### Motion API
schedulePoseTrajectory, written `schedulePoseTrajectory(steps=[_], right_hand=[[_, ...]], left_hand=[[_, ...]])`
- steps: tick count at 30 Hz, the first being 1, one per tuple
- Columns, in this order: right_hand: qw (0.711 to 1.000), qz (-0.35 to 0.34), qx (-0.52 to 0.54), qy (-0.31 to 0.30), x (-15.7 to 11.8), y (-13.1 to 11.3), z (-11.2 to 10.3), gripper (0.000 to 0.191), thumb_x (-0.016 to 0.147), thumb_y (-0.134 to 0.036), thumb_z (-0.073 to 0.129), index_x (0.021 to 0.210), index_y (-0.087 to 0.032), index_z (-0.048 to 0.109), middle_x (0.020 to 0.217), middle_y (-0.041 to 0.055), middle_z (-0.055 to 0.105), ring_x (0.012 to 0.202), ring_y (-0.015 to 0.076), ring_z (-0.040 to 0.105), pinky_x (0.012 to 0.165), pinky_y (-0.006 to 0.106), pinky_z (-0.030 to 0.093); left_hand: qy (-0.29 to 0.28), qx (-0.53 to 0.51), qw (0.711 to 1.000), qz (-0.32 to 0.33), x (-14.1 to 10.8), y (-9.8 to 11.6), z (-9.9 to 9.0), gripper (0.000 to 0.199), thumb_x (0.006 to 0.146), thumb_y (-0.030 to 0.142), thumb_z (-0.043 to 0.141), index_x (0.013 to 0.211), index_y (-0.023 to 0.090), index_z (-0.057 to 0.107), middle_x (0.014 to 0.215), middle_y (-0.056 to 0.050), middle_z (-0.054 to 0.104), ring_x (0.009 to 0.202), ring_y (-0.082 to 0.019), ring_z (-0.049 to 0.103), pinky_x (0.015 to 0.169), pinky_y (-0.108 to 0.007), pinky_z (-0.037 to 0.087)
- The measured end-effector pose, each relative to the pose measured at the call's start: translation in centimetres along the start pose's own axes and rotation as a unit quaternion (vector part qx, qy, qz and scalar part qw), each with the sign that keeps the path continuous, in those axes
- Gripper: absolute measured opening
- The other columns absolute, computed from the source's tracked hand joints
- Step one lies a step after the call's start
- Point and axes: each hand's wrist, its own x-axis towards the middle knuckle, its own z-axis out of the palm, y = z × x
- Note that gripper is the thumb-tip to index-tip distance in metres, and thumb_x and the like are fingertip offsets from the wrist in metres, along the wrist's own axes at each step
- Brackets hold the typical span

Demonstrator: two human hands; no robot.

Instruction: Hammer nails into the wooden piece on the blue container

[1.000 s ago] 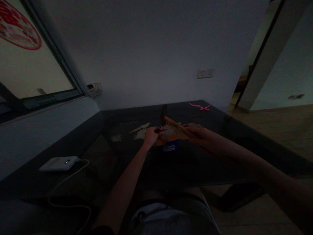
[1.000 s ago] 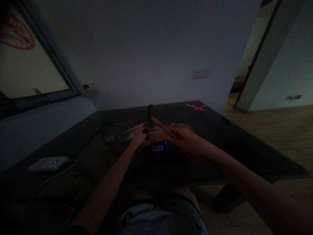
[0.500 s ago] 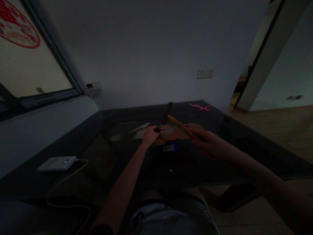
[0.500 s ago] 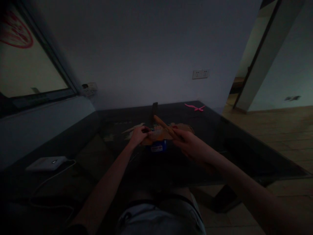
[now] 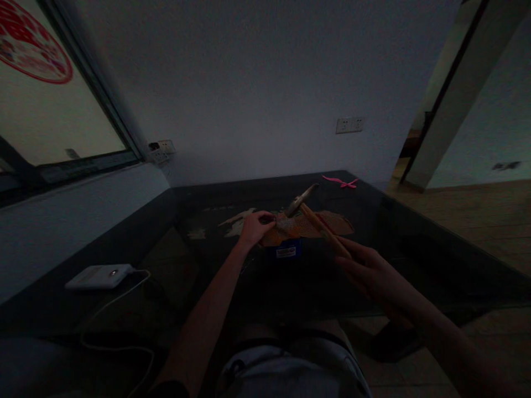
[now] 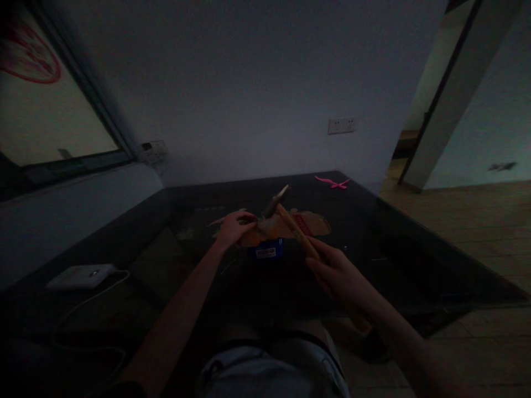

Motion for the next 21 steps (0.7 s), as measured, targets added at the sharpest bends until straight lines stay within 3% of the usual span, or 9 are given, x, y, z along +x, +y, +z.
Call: schedulePoseTrajectory(steps=[5, 9, 11, 15, 18, 21], right_hand=[[0.999, 0.007, 0.037, 0.033, -0.7, 2.0, 0.0, 0.063, 0.078, -0.039, 0.061, 0.136, -0.021, 0.043, 0.052, -0.0068, 0.047, 0.037, 0.0076, 0.040, 0.032, 0.017, 0.033], [0.991, 0.030, 0.074, 0.107, -2.5, 4.1, 0.1, 0.064, 0.073, -0.039, 0.067, 0.132, -0.023, 0.049, 0.079, 0.0017, 0.066, 0.055, 0.0126, 0.057, 0.044, 0.020, 0.046], [0.984, 0.045, 0.108, 0.138, -3.8, 5.1, 0.5, 0.067, 0.069, -0.039, 0.072, 0.131, -0.023, 0.051, 0.091, 0.0049, 0.068, 0.065, 0.0160, 0.062, 0.050, 0.022, 0.050], [0.962, 0.091, 0.178, 0.187, -6.3, 6.6, 1.9, 0.073, 0.063, -0.041, 0.076, 0.130, -0.023, 0.052, 0.093, 0.0068, 0.068, 0.051, 0.0125, 0.058, 0.034, 0.018, 0.041], [0.944, 0.105, 0.210, 0.231, -7.3, 6.8, 3.1, 0.069, 0.063, -0.040, 0.076, 0.126, -0.025, 0.055, 0.103, 0.0078, 0.066, 0.057, 0.0142, 0.060, 0.038, 0.019, 0.045], [0.945, 0.112, 0.207, 0.229, -7.3, 6.8, 3.4, 0.072, 0.063, -0.041, 0.076, 0.128, -0.025, 0.052, 0.099, 0.0080, 0.067, 0.051, 0.0128, 0.057, 0.035, 0.020, 0.042]], left_hand=[[0.035, -0.007, 0.999, 0.029, -1.1, 0.2, -3.0, 0.022, 0.070, 0.018, 0.065, 0.092, 0.015, 0.063, 0.088, -0.006, 0.068, 0.083, -0.016, 0.065, 0.079, -0.031, 0.051], [0.073, 0.053, 0.996, 0.001, -4.2, -1.5, -6.0, 0.015, 0.074, 0.022, 0.061, 0.088, 0.017, 0.060, 0.086, -0.004, 0.067, 0.080, -0.016, 0.063, 0.077, -0.031, 0.050], [0.027, 0.096, 0.995, -0.024, -6.0, -2.9, -6.9, 0.013, 0.075, 0.024, 0.060, 0.085, 0.017, 0.061, 0.085, -0.004, 0.067, 0.079, -0.017, 0.063, 0.076, -0.030, 0.050], [-0.117, 0.169, 0.978, -0.044, -8.2, -4.8, -6.9, 0.013, 0.077, 0.023, 0.056, 0.087, 0.018, 0.063, 0.088, -0.004, 0.067, 0.083, -0.018, 0.063, 0.077, -0.029, 0.048], [-0.185, 0.246, 0.951, -0.013, -8.2, -5.1, -6.3, 0.016, 0.078, 0.022, 0.055, 0.091, 0.018, 0.064, 0.093, -0.006, 0.066, 0.087, -0.020, 0.061, 0.078, -0.030, 0.047], [-0.224, 0.307, 0.925, 0.003, -7.5, -5.0, -5.7, 0.014, 0.077, 0.024, 0.057, 0.088, 0.018, 0.064, 0.094, -0.008, 0.065, 0.088, -0.022, 0.061, 0.078, -0.030, 0.046]])
